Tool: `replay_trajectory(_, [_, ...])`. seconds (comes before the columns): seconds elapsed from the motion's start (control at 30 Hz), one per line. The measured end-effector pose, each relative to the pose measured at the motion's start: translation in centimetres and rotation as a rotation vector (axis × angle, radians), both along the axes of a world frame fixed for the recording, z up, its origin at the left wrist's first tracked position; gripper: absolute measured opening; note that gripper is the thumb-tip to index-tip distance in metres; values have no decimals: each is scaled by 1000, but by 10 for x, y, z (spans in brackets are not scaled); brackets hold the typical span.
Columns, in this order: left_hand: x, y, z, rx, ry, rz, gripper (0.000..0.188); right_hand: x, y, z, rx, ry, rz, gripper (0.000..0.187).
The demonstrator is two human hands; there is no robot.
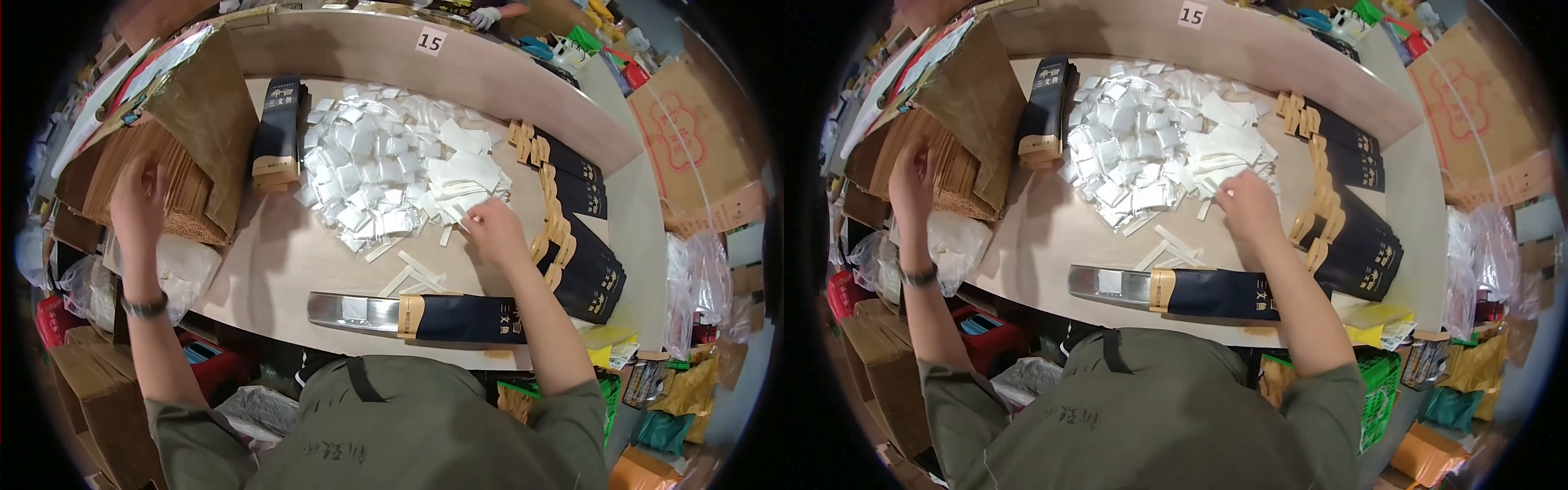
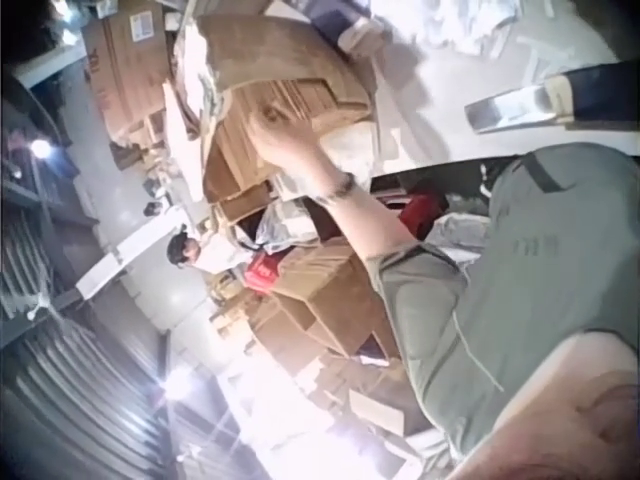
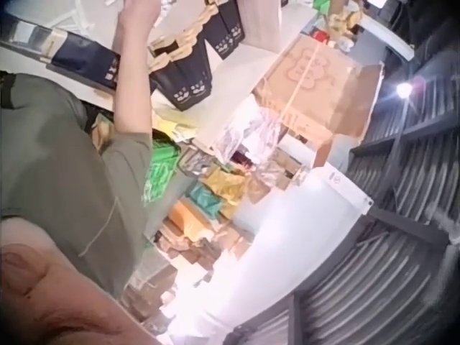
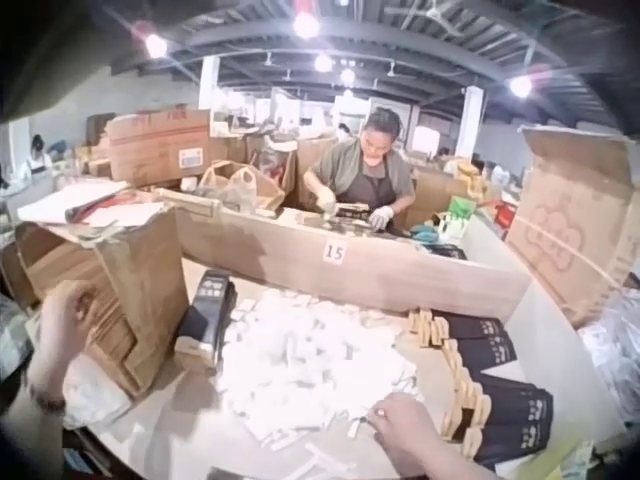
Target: Packaging small white rectangular packets into dark paper sleeves at a factory workstation.
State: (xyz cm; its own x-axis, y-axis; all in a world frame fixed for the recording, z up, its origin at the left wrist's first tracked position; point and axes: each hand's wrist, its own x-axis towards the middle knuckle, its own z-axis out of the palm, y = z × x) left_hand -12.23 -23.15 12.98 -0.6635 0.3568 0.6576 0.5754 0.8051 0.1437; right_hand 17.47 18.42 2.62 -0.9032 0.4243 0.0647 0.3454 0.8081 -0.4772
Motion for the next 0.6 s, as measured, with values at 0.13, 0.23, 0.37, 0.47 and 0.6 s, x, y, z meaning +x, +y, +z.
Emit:
replay_trajectory(0.13, [-50, 9, 3, -53, -687, 107, 24, -19, 15, -61, 214, -66, -115, 15])
replay_trajectory(0.23, [-53, -3, -15, -245, -352, 24, 20, -12, -15, -35, 249, -122, -42, 15])
replay_trajectory(0.37, [-58, -5, -10, -309, -239, 95, 24, -8, -74, 32, -66, -40, 402, 16])
replay_trajectory(0.47, [-37, 0, 0, -239, -138, 132, 26, -18, -126, 0, -357, -5, 674, 22])
replay_trajectory(0.6, [23, -43, -32, 380, -159, 22, 25, -4, -165, -18, 3, -128, 703, 28])
